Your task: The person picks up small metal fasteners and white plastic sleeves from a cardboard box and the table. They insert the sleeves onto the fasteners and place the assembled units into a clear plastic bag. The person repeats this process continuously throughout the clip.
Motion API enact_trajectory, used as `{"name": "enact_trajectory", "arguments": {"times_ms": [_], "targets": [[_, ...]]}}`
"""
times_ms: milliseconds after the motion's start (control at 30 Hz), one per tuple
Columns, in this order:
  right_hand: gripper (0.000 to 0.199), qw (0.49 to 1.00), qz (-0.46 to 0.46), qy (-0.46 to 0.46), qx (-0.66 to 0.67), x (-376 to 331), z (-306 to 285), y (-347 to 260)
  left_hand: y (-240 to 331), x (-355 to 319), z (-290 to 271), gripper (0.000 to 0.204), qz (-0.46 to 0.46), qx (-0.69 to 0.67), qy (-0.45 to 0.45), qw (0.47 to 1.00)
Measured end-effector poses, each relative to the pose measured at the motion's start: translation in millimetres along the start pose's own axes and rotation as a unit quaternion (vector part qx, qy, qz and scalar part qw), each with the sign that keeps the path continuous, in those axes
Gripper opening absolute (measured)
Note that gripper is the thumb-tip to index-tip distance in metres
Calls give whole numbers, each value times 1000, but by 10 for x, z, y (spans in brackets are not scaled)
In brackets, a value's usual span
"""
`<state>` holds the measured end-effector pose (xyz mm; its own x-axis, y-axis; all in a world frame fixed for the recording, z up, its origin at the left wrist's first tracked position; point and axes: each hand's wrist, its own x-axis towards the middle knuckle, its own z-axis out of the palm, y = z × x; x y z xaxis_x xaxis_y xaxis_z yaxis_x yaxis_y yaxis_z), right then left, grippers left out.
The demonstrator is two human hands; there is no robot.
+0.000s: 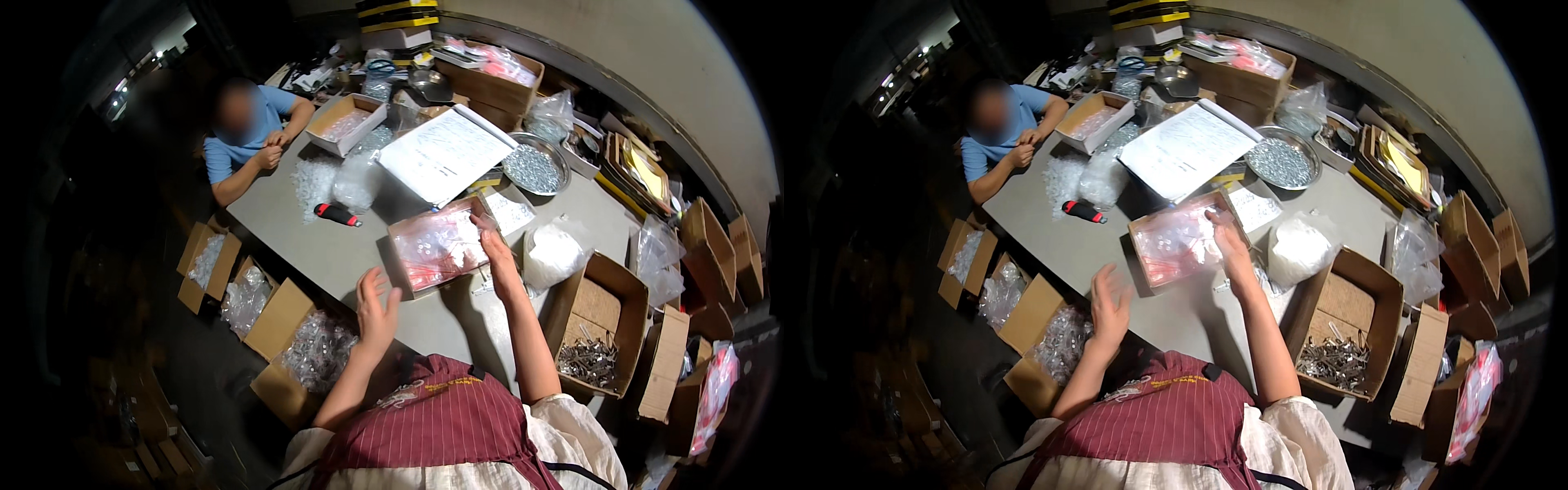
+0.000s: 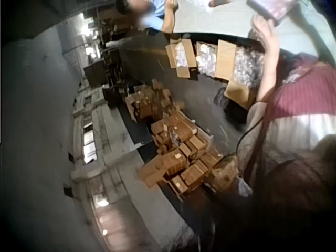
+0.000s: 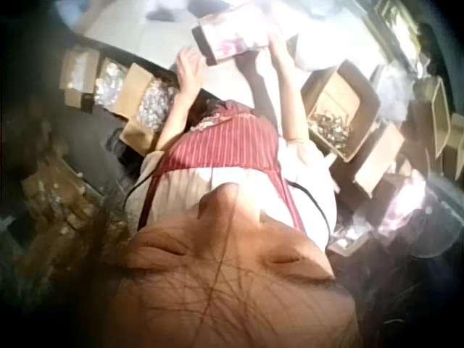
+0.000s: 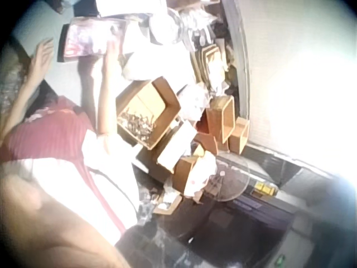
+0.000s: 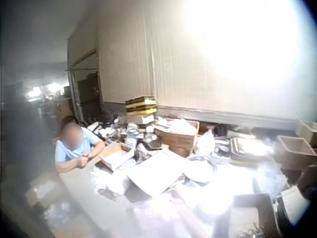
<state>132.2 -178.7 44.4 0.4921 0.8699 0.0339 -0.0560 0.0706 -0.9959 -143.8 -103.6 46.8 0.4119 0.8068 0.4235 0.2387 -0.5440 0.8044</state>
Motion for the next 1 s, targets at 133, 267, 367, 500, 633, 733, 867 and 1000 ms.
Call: {"name": "enact_trajectory", "arguments": {"times_ms": [133,267,367,500,633,733,867,1000], "targets": [[69,985,37,-52,161,-390,182,-278,479,268,384,49,77,-34,-42,996],[69,976,60,-78,192,-697,202,-243,601,316,523,19,57,-167,-113,978],[57,991,60,16,121,-786,-127,23,450,159,512,14,-96,-333,-141,928],[36,910,20,171,-378,-808,-527,545,480,50,401,14,-195,-234,-208,930],[34,862,-12,87,-499,-866,-353,537,309,-141,477,20,-104,-136,-211,962],[28,814,-15,76,-576,-812,-249,455,290,-179,494,22,12,-74,-184,980],[22,778,-45,82,-622,-781,-349,738,368,-176,436,20,25,-41,-180,982],[11,760,-16,53,-647,-937,-410,847,327,-230,441,11,-23,-103,-167,980]]}}
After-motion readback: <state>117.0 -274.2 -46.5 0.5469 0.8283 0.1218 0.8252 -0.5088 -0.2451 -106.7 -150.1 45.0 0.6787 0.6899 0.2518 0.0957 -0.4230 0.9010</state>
